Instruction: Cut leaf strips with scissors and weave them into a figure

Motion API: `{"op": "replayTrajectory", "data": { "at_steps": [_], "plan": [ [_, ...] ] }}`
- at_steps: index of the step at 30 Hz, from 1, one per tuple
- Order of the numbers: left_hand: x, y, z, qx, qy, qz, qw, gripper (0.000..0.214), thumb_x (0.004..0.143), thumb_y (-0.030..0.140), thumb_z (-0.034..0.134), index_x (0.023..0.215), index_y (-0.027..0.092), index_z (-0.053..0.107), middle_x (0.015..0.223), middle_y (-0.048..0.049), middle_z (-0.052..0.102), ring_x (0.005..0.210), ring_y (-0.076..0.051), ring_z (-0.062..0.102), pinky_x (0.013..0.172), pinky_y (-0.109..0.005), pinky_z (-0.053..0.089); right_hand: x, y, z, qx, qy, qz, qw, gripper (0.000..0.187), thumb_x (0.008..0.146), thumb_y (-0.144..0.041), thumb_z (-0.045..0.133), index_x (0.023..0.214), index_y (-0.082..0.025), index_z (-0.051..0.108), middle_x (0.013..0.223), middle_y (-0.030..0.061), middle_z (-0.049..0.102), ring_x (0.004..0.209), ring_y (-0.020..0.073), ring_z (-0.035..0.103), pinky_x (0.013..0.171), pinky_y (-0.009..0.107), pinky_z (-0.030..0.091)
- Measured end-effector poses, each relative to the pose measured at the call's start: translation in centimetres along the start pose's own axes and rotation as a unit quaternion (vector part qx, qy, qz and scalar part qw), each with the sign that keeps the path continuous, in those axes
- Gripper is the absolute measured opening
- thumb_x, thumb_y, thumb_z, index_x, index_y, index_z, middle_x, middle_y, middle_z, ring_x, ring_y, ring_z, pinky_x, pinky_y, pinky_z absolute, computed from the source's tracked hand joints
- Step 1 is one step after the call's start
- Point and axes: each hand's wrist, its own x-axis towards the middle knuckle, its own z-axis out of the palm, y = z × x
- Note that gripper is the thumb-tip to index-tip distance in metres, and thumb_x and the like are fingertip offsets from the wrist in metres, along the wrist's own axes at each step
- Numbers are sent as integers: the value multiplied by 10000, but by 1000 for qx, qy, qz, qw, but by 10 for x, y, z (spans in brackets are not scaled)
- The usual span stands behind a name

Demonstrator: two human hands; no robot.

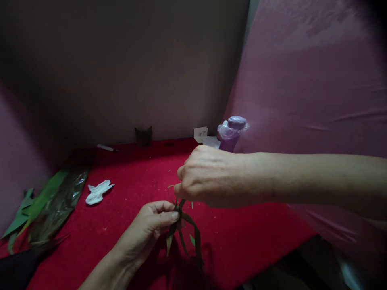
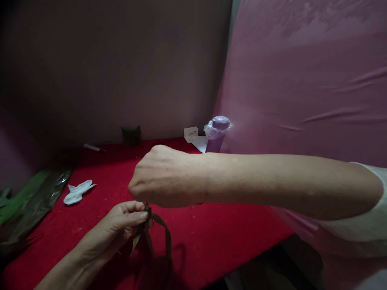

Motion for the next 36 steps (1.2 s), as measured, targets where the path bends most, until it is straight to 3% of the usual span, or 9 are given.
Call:
{"op": "replayTrajectory", "data": {
  "at_steps": [6,14,23,29,36],
  "plan": [
    [0,0,0,22,-5,-5,1000,60,682,155,681,656,132,632,598,-13,658,538,-89,551,547,-200,388,-2,2,-4,11,-30,5,999,228,763,-65,553,562,-171,541,429,-27,407,427,85,280,483,285,143],
    [-3,2,3,80,34,16,996,97,656,194,706,641,142,626,612,-13,656,571,-109,560,561,-214,393,3,1,-4,88,-39,44,994,182,810,-186,527,648,-152,604,563,-10,530,461,83,257,458,263,173],
    [1,-3,1,91,76,55,991,146,593,235,754,598,148,637,548,10,621,515,-84,518,513,-189,367,6,6,5,216,-22,129,968,181,735,-168,497,556,-163,515,456,-46,383,430,69,251,451,249,191],
    [1,-5,5,117,99,44,987,176,572,260,758,567,141,629,514,-4,618,471,-96,518,483,-201,360,9,3,2,205,-24,111,972,168,713,-160,525,547,-161,502,450,-52,391,429,64,276,444,251,190],
    [-2,0,10,142,95,41,984,131,561,228,740,594,131,659,542,-4,622,508,-96,503,522,-203,359,22,-2,2,178,-25,96,979,116,704,-153,570,588,-151,576,488,-17,500,453,80,363,455,250,219]
  ]
}}
